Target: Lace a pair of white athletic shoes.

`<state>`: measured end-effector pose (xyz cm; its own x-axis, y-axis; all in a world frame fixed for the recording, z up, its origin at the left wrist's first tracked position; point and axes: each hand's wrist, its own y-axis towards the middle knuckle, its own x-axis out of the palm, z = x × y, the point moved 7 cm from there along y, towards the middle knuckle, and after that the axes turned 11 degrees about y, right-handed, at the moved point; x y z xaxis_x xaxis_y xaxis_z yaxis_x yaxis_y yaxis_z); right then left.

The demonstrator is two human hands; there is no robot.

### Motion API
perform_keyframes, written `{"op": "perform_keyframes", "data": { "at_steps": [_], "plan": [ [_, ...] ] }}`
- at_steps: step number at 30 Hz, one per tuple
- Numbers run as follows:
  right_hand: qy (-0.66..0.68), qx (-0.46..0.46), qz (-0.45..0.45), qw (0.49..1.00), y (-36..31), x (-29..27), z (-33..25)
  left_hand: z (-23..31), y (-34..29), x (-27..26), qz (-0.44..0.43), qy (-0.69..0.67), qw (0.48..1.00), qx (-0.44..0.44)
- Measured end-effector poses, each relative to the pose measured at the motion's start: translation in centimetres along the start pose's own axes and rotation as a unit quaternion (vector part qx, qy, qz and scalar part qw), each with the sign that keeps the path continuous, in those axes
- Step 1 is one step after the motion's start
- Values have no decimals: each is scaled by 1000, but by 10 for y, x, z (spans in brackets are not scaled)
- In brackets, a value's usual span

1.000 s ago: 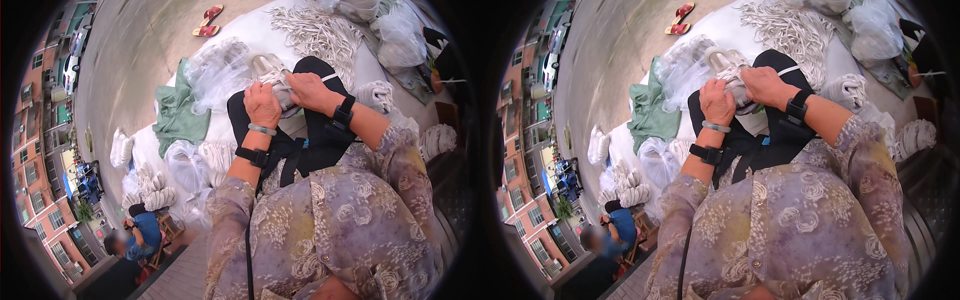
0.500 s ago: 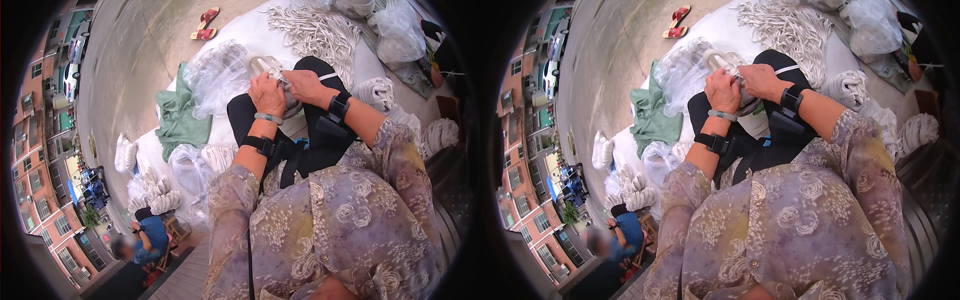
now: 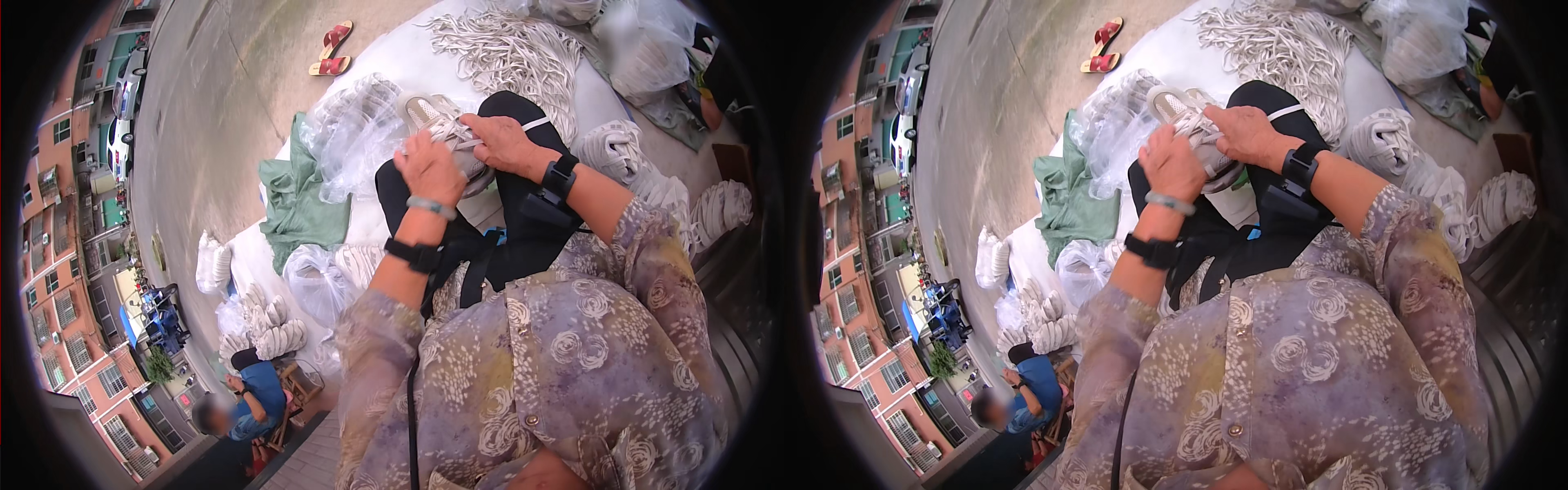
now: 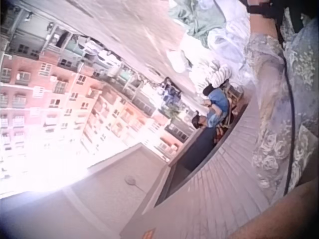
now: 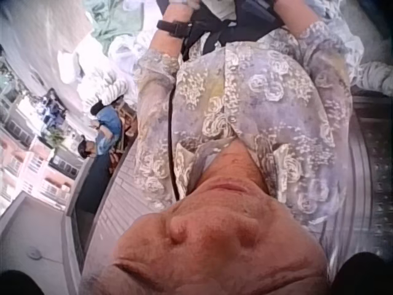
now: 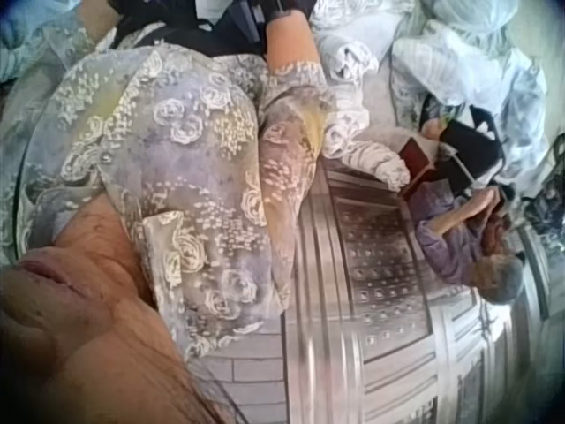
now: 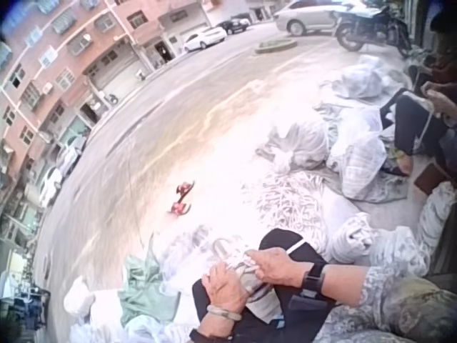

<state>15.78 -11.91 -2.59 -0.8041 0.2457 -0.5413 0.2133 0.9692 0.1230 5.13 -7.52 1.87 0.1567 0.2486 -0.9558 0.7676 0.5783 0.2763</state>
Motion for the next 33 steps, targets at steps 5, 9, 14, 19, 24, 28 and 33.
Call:
{"op": "perform_keyframes", "data": {
  "at_steps": [5, 9, 14, 19, 24, 28, 33],
  "plan": [
    [22, -17, 21, 999, -9, -3, -1, -112, -86, -14, -62, 57, 995, -48],
    [24, 22, 32, 999, -18, -2, 18, -232, -213, -12, -384, 231, 853, -269],
    [31, 60, 17, 998, -15, 2, 18, -266, -305, -37, -512, 281, 711, -391],
    [16, 45, -5, 999, -8, 6, 7, -223, -240, 0, -223, 65, 939, -254],
    [31, 74, -30, 996, -7, 3, 5, -114, -89, -9, 18, -116, 989, -92],
    [61, 42, -3, 997, 0, -1, 0, -58, -43, 5, -15, -57, 998, -35],
    [18, 34, -21, 999, 9, 4, 8, -41, -27, 13, -47, -56, 997, -39]
  ]
}}
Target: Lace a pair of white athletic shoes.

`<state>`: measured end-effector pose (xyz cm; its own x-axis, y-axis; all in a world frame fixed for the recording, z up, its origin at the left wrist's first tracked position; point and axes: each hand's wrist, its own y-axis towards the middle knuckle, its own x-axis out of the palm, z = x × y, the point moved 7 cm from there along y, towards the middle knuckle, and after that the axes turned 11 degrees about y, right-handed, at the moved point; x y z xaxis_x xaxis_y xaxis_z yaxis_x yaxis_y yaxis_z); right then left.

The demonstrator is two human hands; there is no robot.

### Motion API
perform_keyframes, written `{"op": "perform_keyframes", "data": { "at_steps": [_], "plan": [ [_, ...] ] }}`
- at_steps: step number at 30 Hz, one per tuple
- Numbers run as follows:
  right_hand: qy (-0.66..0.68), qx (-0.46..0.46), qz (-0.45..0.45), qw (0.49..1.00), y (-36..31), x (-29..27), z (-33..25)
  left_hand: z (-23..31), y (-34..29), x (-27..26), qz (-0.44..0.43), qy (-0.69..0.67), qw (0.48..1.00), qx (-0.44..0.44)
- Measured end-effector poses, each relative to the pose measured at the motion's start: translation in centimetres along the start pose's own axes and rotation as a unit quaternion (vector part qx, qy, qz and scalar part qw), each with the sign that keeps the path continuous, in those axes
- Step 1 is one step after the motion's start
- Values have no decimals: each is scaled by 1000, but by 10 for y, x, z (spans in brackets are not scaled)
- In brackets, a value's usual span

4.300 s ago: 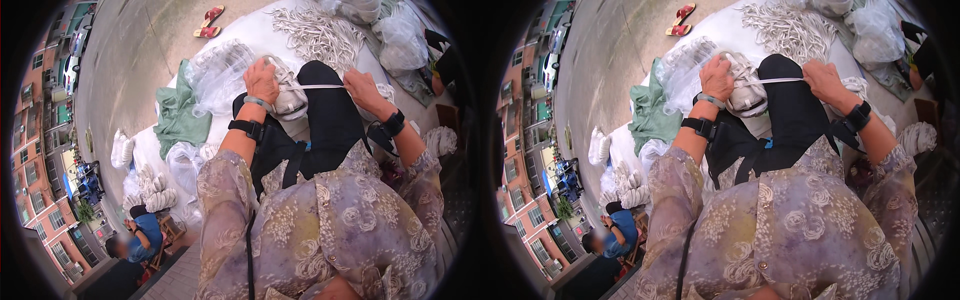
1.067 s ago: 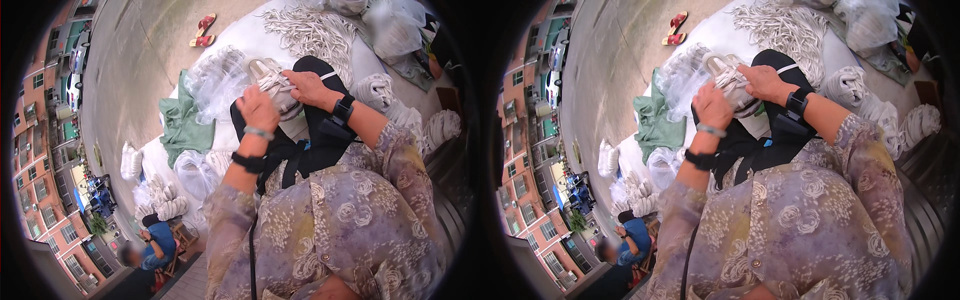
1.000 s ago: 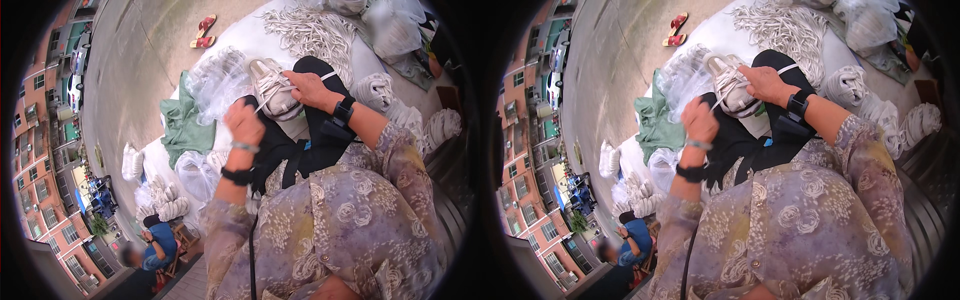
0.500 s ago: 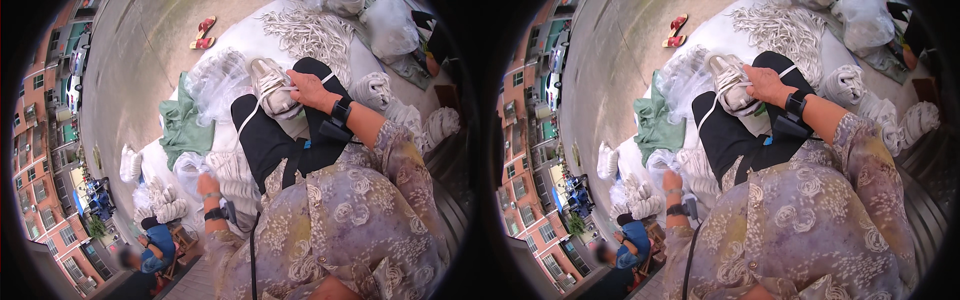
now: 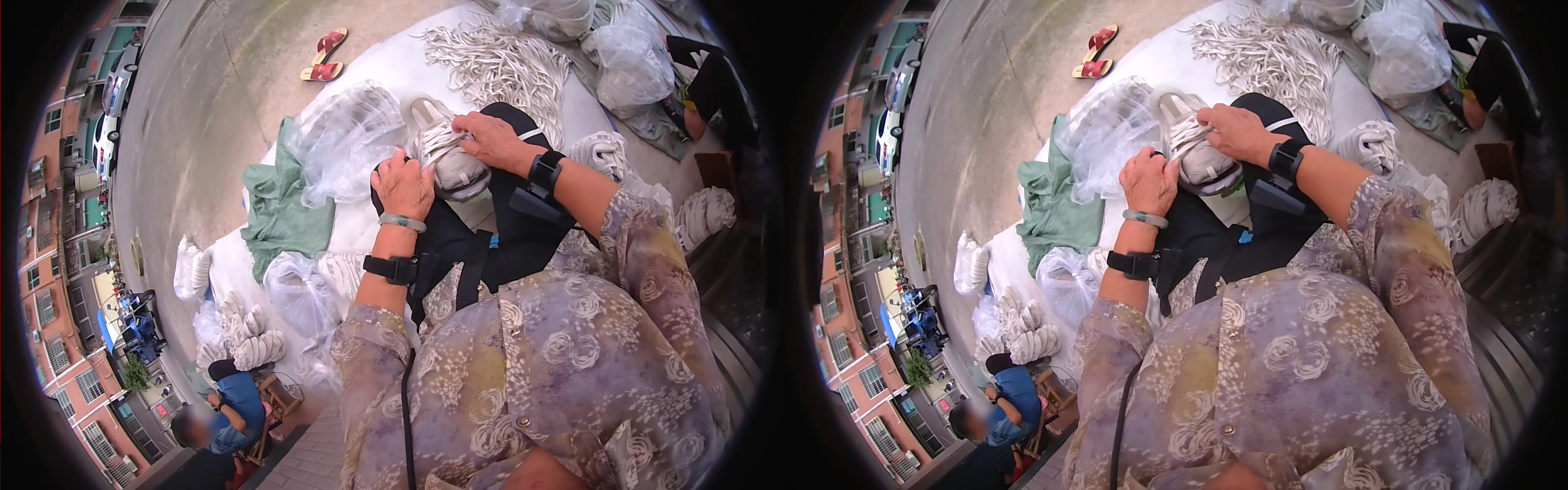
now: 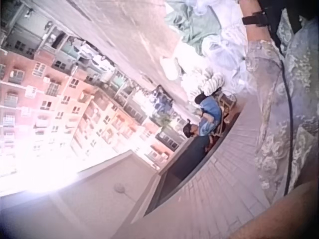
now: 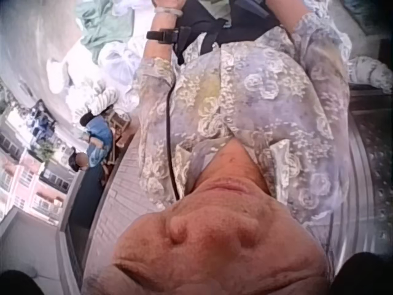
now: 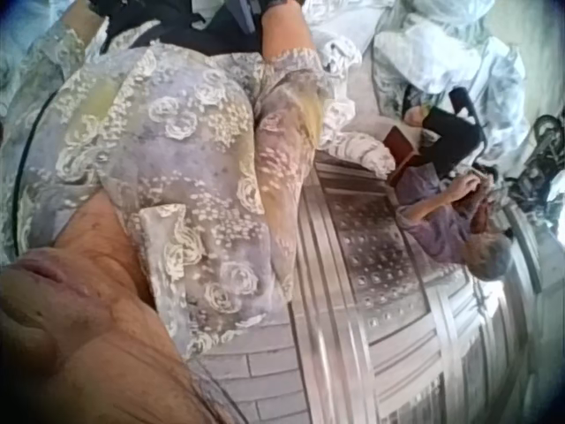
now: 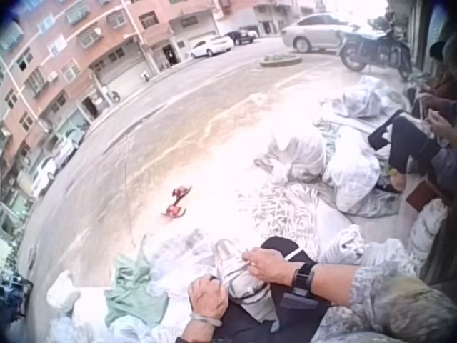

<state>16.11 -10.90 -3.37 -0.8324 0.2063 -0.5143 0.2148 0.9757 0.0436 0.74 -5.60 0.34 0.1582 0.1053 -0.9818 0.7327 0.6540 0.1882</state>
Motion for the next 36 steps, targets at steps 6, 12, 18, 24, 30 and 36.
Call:
{"op": "perform_keyframes", "data": {
  "at_steps": [6, 12, 18, 24, 30, 36],
  "plan": [
    [7, 22, -36, 999, 3, 0, -5, 2, 4, 2, -11, -89, 996, -5],
    [15, 44, -43, 998, 11, 4, 4, 7, 1, 6, -9, -84, 996, -5],
    [18, 83, -20, 996, 12, 0, 13, 15, 0, -14, 33, -146, 988, 24],
    [16, 78, 17, 997, 10, 0, 8, 12, -6, -20, -39, -182, 982, -6],
    [105, 107, -2, 989, 7, -1, 19, -4, -27, -24, -184, -246, 950, -47],
    [145, -62, 77, 984, 3, -7, -22, 11, -22, -39, -236, -385, 887, -95]
  ]
}}
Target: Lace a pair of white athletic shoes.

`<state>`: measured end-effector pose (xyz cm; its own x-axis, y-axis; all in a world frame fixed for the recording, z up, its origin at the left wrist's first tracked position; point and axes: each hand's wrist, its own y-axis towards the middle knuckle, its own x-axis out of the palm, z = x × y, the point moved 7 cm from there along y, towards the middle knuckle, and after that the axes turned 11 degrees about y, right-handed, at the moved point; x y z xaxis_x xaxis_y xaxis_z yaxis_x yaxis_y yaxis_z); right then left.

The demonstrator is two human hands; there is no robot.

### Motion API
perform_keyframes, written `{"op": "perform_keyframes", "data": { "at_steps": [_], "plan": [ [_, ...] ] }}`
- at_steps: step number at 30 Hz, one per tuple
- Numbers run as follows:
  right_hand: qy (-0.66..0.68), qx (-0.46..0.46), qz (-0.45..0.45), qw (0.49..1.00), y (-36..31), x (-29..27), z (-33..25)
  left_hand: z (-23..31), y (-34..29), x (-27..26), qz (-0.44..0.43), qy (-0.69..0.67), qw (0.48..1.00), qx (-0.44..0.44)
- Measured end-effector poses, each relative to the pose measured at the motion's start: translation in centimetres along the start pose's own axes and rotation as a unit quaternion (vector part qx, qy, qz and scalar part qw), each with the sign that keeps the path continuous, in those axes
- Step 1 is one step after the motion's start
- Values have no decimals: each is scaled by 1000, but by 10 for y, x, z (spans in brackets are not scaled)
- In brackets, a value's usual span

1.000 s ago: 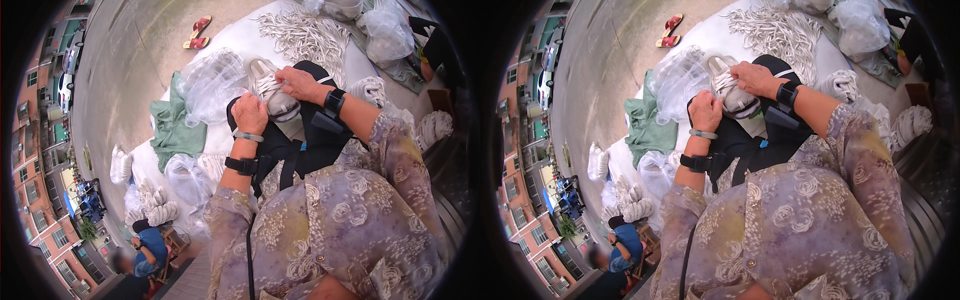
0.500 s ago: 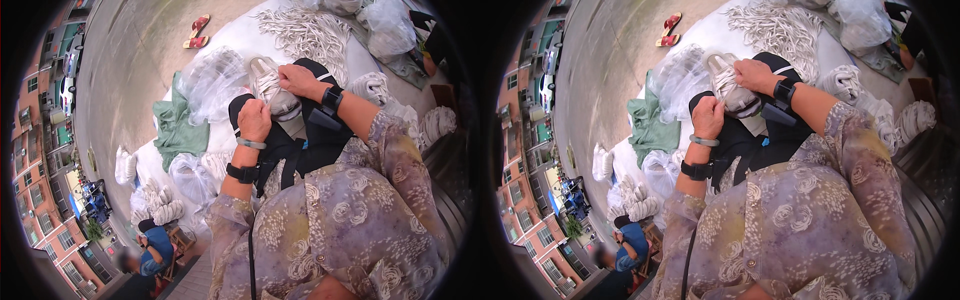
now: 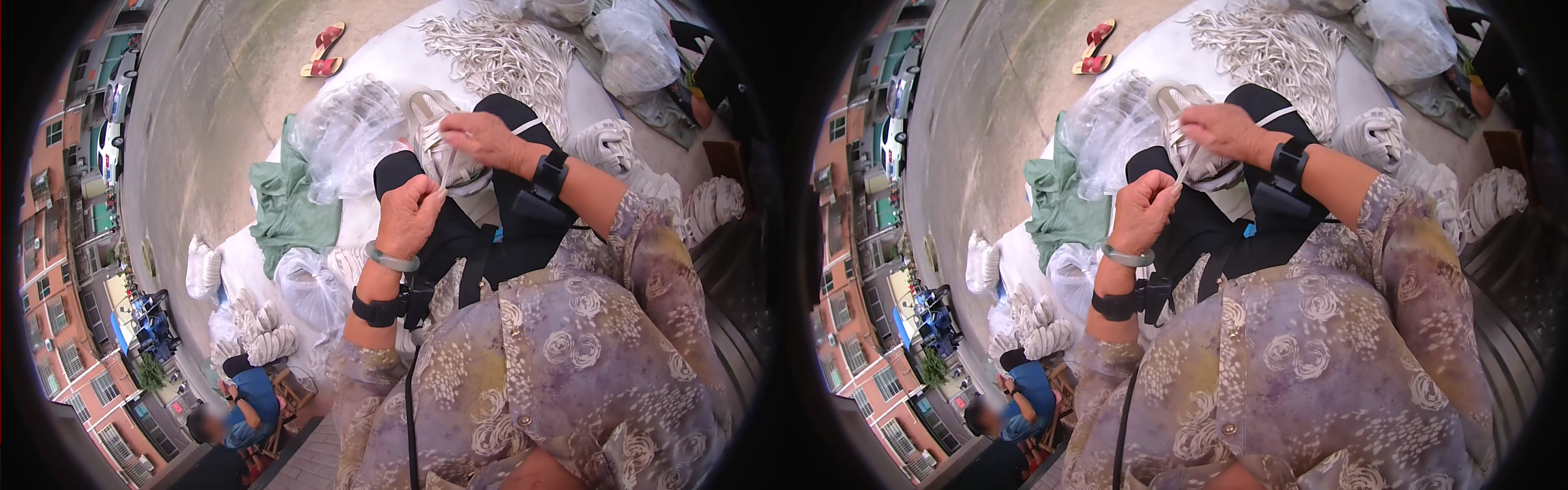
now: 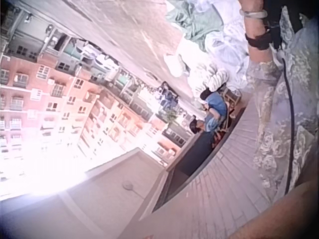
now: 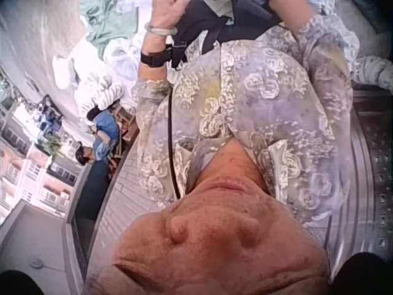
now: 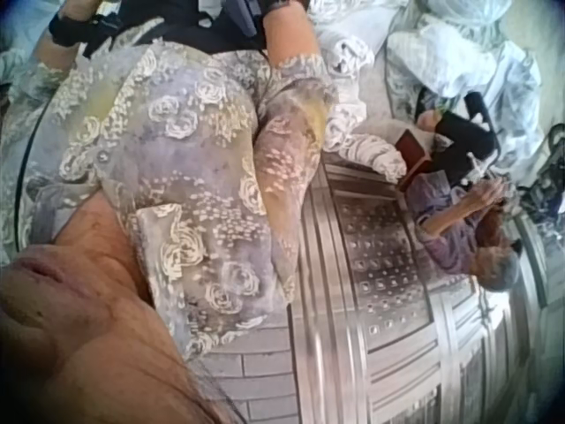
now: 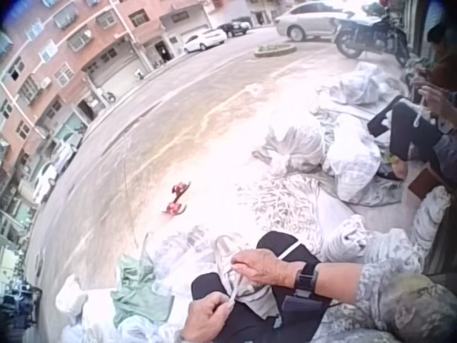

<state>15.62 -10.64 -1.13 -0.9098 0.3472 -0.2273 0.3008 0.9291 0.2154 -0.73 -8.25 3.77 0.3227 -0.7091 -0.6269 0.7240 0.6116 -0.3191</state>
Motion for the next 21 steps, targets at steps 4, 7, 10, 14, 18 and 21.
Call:
{"op": "perform_keyframes", "data": {
  "at_steps": [4, 7, 10, 14, 18, 21],
  "plan": [
    [92, -18, -177, 980, -1, 39, -50, 32, -4, -20, 18, -18, 998, 62],
    [227, 128, -223, 939, 1, 25, -66, 32, -5, -31, 29, -84, 995, 44],
    [404, 167, -197, 877, 7, -19, -88, 20, -6, -31, 28, -139, 990, 19],
    [480, 83, -111, 866, 15, -104, -95, 2, 1, -10, -9, -159, 987, 16],
    [596, 73, 50, 798, 18, -178, -95, -19, 9, 1, 22, -122, 992, -1],
    [564, 45, 97, 819, 22, -226, -96, -38, 11, 1, 54, -135, 989, -43]
  ]
}}
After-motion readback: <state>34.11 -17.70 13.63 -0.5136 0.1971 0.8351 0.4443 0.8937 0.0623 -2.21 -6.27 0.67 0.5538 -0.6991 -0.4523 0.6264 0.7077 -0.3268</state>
